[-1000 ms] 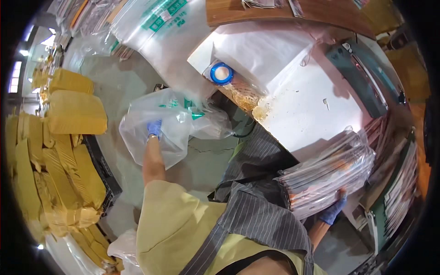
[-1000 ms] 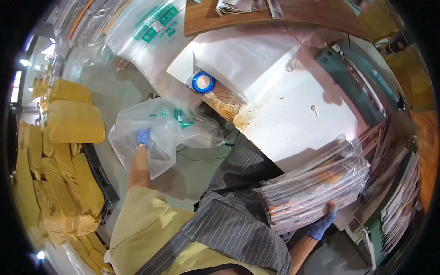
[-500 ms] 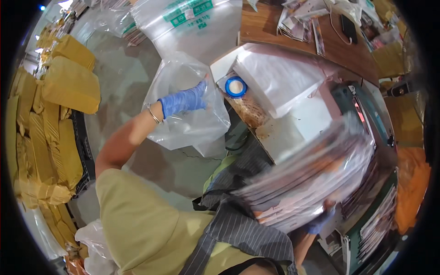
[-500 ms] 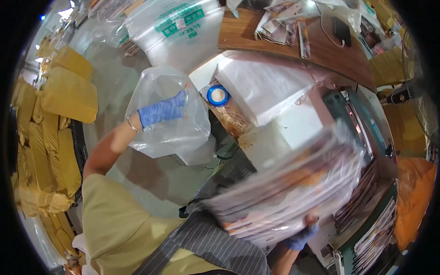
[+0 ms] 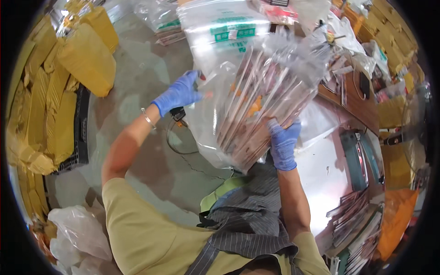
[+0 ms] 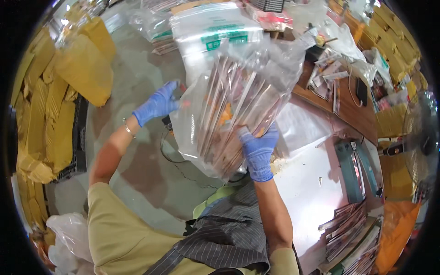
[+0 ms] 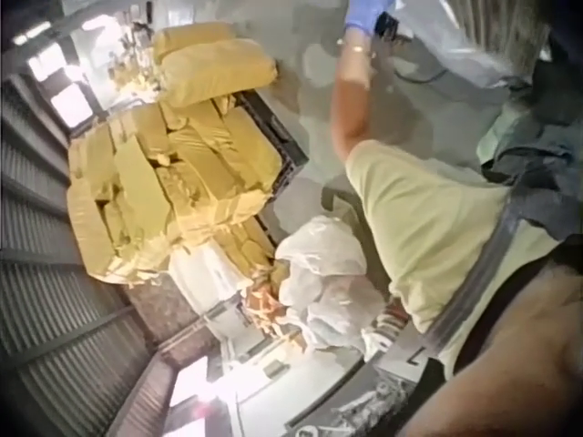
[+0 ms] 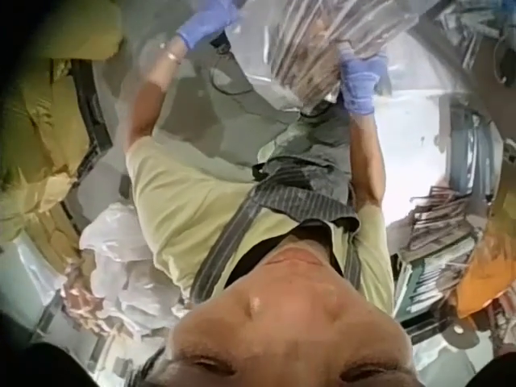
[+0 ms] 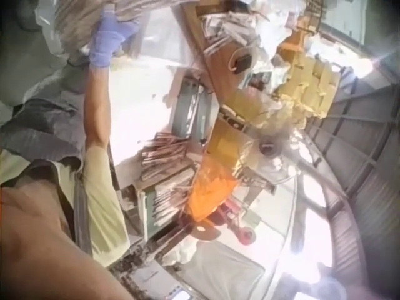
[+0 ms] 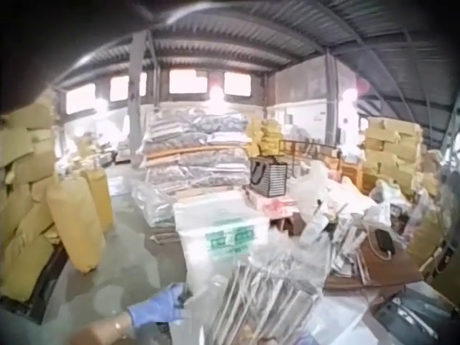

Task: Bundling and inserting long thin products into plastic bags at an industrial packaging station.

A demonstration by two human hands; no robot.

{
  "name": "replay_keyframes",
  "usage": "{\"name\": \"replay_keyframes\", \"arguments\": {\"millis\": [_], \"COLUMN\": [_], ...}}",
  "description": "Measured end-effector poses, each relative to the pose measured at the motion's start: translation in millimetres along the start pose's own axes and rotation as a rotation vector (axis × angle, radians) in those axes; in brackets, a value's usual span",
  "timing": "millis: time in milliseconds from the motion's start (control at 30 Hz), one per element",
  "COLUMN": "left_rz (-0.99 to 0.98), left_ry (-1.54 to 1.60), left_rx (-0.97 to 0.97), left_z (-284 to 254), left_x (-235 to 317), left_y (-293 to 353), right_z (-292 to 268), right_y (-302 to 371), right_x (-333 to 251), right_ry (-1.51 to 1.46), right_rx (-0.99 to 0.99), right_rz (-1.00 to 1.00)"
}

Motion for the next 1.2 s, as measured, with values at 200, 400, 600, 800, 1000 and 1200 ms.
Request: {"name": "replay_keyframes", "arguments": {"millis": [200, 400, 600, 800, 1000, 1200], "left_rz": [-0.307, -0.060, -0.107, -0.279, -0.664, -0.163], "left_ry": [0.628, 0.258, 0.913, 0.915, 1.554, 1.475], "left_rx": [0.459, 0.389, 0.166, 0.278, 0.503, 0.302], "left_z": [37.3, -19.8, -46.3, -39.1, 11.5, 10.8], "left_x": [-42.3, -23.4, -48.6, -70.0, -75.1, -43.2], "left_y": [-27.9, -2.8, -1.0, 17.2, 62.5, 12.8], "right_z": [55.2, 61.2, 121.7, 80.9, 61.7, 50.0], "right_y": [3.6, -11.2, 63.3, 65.9, 40.9, 68.8], "right_x": [-34.8, -32.5, -29.5, 85.0, -14.6, 12.1], "right_ry": [0.015, 0.279, 1.224, 0.216, 0.770, 0.596], "right_rx": [-0.153, -0.156, -0.204, -0.561, -0.762, -0.496], "right_rz": [-0.055, -0.397, -1.110, 0.060, -0.471, -0.507]}}
Point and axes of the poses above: each hand's wrist, its own y-axis away from the middle knuckle, its own z-axis out of the palm, x = y × z, the point moved 6 cm from there along -y, towards the middle knuckle, and after that the axes turned 10 degrees about x, right-handed, at the moved point
